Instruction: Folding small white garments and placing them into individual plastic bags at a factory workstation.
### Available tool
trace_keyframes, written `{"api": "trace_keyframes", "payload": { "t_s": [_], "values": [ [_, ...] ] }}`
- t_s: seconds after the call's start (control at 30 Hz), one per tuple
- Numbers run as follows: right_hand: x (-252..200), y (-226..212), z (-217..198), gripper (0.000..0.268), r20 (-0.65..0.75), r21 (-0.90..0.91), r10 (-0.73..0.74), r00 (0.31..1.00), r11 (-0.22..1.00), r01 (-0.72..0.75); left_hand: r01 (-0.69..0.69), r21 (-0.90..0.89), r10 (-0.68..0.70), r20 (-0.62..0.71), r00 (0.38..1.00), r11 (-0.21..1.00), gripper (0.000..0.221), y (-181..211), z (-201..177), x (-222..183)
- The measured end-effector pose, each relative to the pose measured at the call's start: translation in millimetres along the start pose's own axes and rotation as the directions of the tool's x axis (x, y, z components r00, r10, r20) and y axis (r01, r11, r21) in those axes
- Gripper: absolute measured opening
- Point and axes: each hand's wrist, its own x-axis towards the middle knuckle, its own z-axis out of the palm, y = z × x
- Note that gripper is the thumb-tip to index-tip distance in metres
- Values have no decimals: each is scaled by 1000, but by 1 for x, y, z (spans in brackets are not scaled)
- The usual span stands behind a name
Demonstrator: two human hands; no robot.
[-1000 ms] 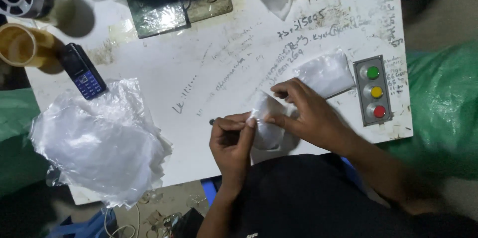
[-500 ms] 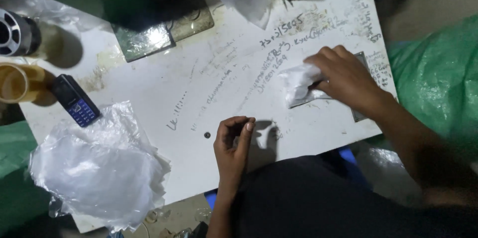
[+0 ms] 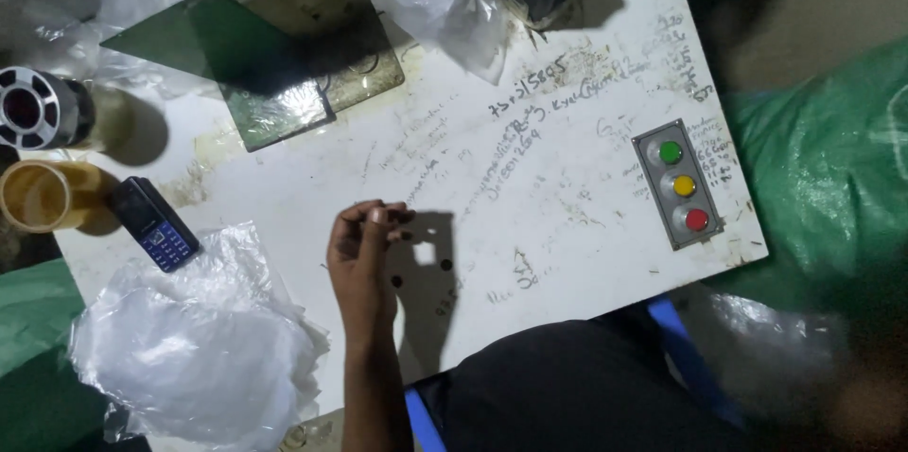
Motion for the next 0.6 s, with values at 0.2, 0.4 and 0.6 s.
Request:
{"api": "trace_keyframes", "payload": {
  "t_s": [0.2, 0.4, 0.6],
  "values": [
    [43, -95, 24, 28, 129, 310, 373, 919, 865, -394, -106, -114, 72, -267, 961, 988, 42, 48, -27, 79],
    [138, -164, 170, 85, 625, 764, 113, 772, 115, -635, -142, -542, -144, -452, 880, 829, 48, 94, -57, 172],
    [244, -252, 222, 101, 740, 649, 273, 615, -45, -760, 105, -443, -307, -412, 858, 890, 105, 118, -70, 244]
  ]
}}
